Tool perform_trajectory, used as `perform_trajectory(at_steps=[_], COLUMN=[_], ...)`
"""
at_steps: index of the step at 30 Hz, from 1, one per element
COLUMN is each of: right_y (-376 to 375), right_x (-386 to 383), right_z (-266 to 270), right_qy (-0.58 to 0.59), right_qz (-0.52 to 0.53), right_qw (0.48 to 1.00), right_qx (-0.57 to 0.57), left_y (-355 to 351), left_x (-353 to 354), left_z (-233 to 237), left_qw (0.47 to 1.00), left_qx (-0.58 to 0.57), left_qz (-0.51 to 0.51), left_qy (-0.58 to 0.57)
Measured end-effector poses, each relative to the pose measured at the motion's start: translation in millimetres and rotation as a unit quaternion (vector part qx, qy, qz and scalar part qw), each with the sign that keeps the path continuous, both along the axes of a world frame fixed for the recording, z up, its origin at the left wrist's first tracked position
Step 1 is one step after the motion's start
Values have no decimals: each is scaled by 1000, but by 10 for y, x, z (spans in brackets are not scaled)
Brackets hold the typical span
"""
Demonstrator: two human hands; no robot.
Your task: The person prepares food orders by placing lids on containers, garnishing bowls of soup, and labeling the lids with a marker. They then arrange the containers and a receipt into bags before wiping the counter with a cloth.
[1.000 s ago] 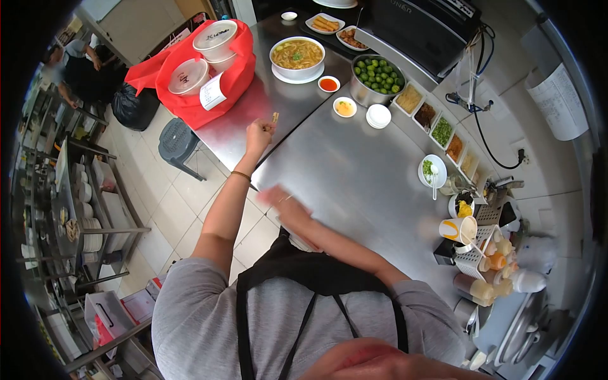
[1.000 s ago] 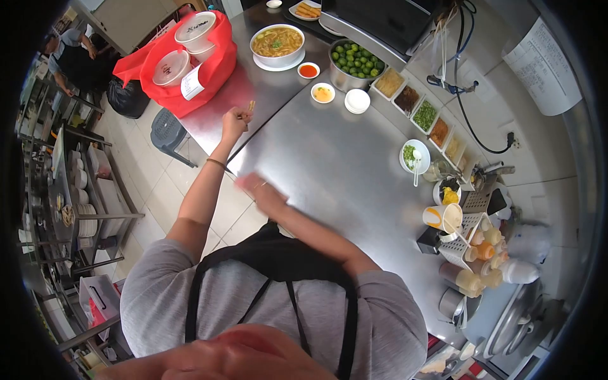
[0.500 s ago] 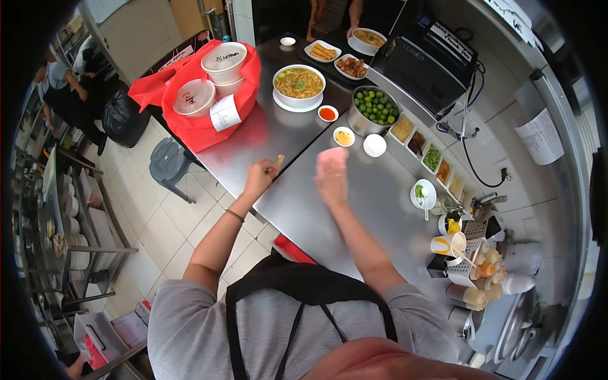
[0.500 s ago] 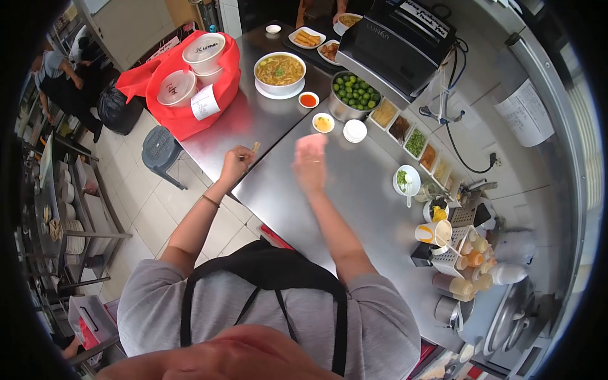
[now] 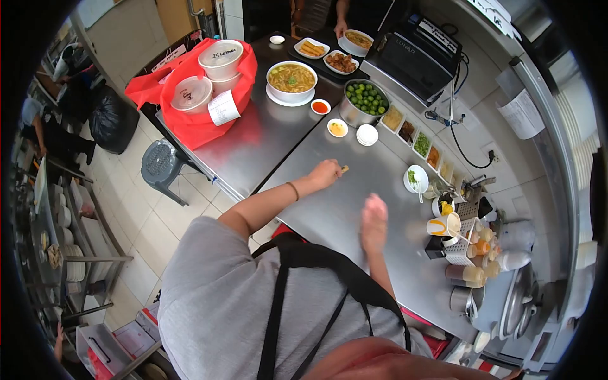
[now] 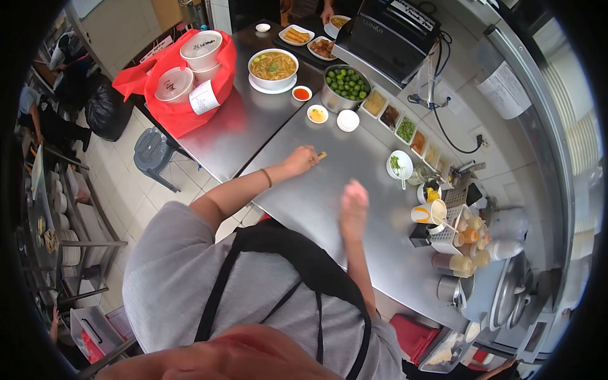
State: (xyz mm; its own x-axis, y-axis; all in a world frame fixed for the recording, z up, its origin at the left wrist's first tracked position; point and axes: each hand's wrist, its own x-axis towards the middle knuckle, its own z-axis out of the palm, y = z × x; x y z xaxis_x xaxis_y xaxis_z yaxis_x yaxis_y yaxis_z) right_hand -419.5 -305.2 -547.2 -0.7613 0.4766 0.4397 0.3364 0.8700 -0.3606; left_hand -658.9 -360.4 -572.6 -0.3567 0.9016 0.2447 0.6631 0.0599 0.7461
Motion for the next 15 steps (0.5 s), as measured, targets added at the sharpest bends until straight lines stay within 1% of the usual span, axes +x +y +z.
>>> perform_trajectory(at_steps=[1,2,3,4,5,7,9,10,11,12,13,15], right_y=[52,75,67,73,84,61,-227,-308,-313,-267,-302,-247], right_x=[323,659,1015,1399,1793,2579,2931,3095,3376,3846,3872,3849], right_z=[38,56,41,-60,-218,-487,-459,-521,-681,-895,-820,-585], right_qy=[24,49,44,39,33,9,94,190,282,201,197,153], right_qz=[-52,-104,-142,-198,-254,-310,-429,-482,-527,-591,-593,-686], right_qw=[998,992,989,979,966,947,898,853,793,765,764,698], right_qx=[-26,-51,7,24,40,90,6,-55,-115,-159,-159,-135], left_y=[71,140,211,296,394,559,717,799,897,961,974,993], left_x=[83,162,241,298,332,405,431,423,412,399,388,372], left_z=[-33,-44,-46,-36,-30,-31,96,170,223,246,233,220], left_qw=[999,999,998,996,996,996,995,994,993,993,992,994], left_qx=[-28,-26,-47,-69,-67,-52,-55,-56,-63,-69,-72,32], left_qz=[-23,-24,-38,-53,-56,-69,-79,-86,-90,-94,-96,-65], left_qy=[4,4,-9,-21,-19,30,33,37,33,29,26,79])
